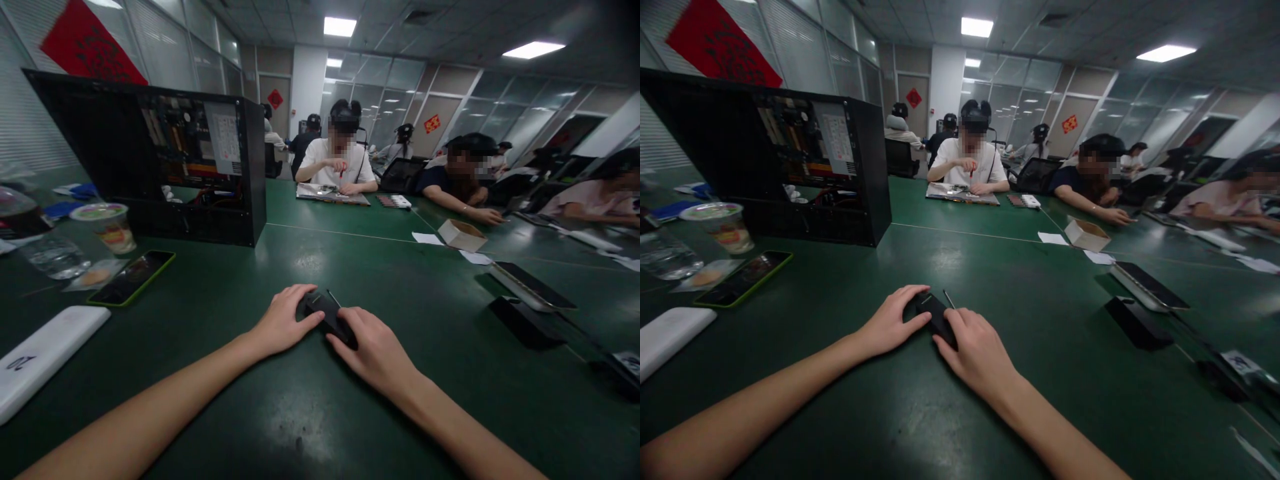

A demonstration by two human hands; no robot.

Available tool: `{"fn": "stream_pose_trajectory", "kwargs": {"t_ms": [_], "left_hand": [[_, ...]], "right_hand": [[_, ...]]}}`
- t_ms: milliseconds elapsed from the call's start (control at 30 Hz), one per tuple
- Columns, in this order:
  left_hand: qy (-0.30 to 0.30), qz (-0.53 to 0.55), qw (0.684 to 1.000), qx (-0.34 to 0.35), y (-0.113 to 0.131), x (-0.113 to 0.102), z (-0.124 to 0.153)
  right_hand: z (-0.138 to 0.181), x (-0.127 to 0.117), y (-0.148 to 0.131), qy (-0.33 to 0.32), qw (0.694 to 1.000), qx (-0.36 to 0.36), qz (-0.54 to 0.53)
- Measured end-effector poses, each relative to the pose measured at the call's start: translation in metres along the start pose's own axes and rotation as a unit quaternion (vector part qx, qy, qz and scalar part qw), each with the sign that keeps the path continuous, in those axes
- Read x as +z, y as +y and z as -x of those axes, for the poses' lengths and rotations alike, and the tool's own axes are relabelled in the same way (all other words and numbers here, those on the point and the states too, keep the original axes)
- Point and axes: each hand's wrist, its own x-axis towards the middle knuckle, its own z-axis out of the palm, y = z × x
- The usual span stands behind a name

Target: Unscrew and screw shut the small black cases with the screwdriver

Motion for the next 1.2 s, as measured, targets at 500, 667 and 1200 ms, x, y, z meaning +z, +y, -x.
{"fn": "stream_pose_trajectory", "kwargs": {"t_ms": [500,667,1200], "left_hand": [[-0.062,0.009,0.998,0.018,0.023,-0.004,0.005],[-0.087,-0.016,0.996,-0.008,0.032,-0.003,0.006],[-0.112,-0.022,0.993,-0.033,0.035,-0.008,0.006]], "right_hand": [[0.005,0.001,0.035,-0.010,0.992,0.058,-0.110],[0.006,0.009,0.032,-0.023,0.992,0.063,-0.110],[0.001,-0.016,0.047,0.067,0.991,0.082,-0.087]]}}
